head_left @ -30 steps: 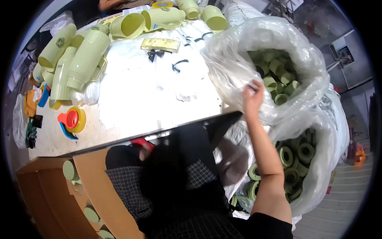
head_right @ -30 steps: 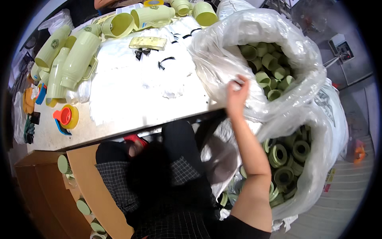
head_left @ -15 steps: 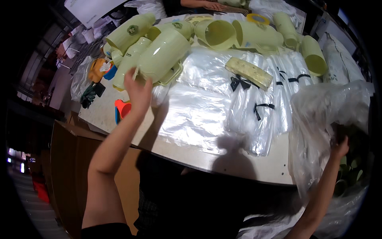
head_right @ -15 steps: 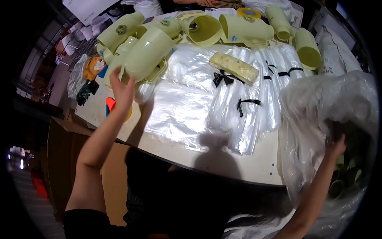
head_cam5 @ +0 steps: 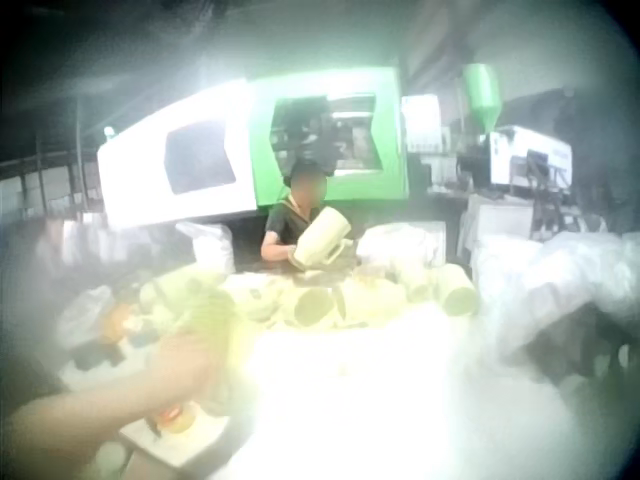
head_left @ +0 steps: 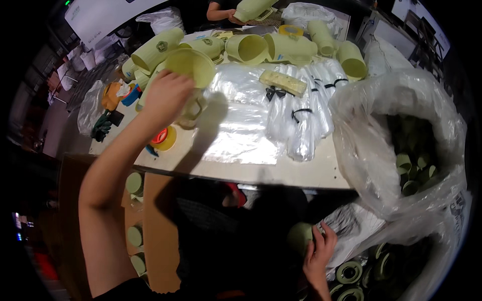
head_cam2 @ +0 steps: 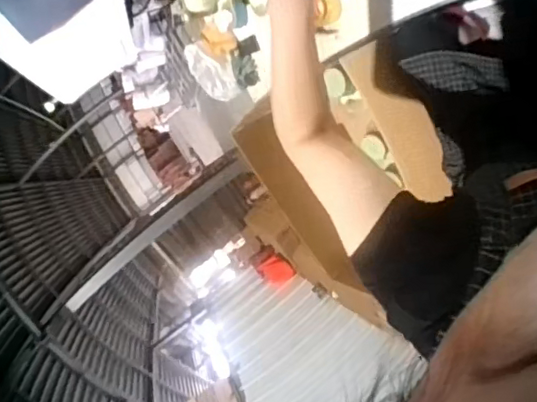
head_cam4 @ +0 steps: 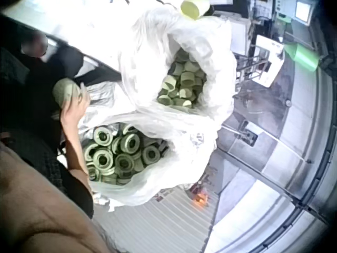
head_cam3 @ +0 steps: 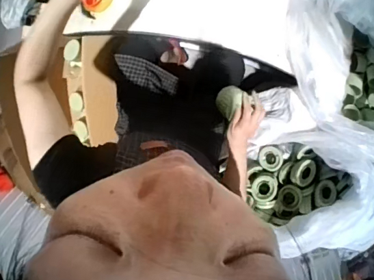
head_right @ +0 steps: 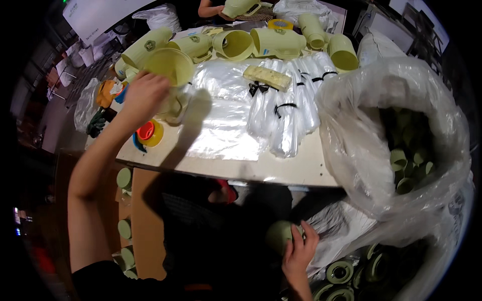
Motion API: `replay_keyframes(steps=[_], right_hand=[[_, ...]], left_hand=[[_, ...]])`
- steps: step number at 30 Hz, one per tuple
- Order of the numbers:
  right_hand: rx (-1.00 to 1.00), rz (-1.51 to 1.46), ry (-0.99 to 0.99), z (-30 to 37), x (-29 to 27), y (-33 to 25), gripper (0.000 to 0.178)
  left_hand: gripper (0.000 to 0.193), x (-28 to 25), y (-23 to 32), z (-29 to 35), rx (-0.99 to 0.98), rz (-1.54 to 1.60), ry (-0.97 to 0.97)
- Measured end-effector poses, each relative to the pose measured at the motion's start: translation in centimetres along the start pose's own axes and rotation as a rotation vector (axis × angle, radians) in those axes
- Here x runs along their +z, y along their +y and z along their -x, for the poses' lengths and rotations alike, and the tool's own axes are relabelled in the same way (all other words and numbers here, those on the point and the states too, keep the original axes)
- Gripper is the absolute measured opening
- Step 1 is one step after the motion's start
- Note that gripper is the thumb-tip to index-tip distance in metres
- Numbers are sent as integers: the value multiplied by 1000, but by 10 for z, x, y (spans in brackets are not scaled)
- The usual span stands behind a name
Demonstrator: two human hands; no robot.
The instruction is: The person places lids on plastic containers, inserts the containers into plastic bags, and then packs the bagged containers into a cardboard box. After filling the box, the person closes the flaps and seals it with tape using a hand dispenser.
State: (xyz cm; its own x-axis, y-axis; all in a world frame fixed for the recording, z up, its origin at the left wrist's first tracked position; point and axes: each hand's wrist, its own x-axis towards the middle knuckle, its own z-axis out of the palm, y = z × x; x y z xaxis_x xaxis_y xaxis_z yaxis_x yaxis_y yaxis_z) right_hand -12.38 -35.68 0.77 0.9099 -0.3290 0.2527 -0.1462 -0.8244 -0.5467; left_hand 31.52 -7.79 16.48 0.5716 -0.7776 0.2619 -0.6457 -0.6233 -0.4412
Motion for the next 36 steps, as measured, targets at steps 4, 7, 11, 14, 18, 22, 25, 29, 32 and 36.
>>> replay_keyframes(steps=[4,7,11,14,18,22,25,29,32,36], right_hand=[[-156,-33,36,-3,15,-6,81],[82,-523,74,-25,12,7,66],[-117,-897,412,-73,19,-53,78],[-212,-799,191,-76,24,-77,75],[48,-1235,237,-51,36,-85,71],[19,-766,444,0,26,-85,69],[-363,-684,156,56,6,-63,58],[192,-360,260,83,-10,-20,41],[569,-246,697,110,-49,111,20],[384,774,195,173,-61,234,44]], left_hand=[[22,-44,27,119,-595,914,317],[34,-26,70,186,-855,1740,498],[30,-32,155,224,-964,2169,359],[27,-45,182,232,-1022,2171,320],[27,-84,189,235,-572,1845,619],[27,-50,177,224,-810,1826,521],[33,-32,179,175,-1179,1998,246],[53,-16,216,157,-321,2783,391],[56,13,252,150,108,2030,-47],[86,-34,255,148,-356,2090,-216]])
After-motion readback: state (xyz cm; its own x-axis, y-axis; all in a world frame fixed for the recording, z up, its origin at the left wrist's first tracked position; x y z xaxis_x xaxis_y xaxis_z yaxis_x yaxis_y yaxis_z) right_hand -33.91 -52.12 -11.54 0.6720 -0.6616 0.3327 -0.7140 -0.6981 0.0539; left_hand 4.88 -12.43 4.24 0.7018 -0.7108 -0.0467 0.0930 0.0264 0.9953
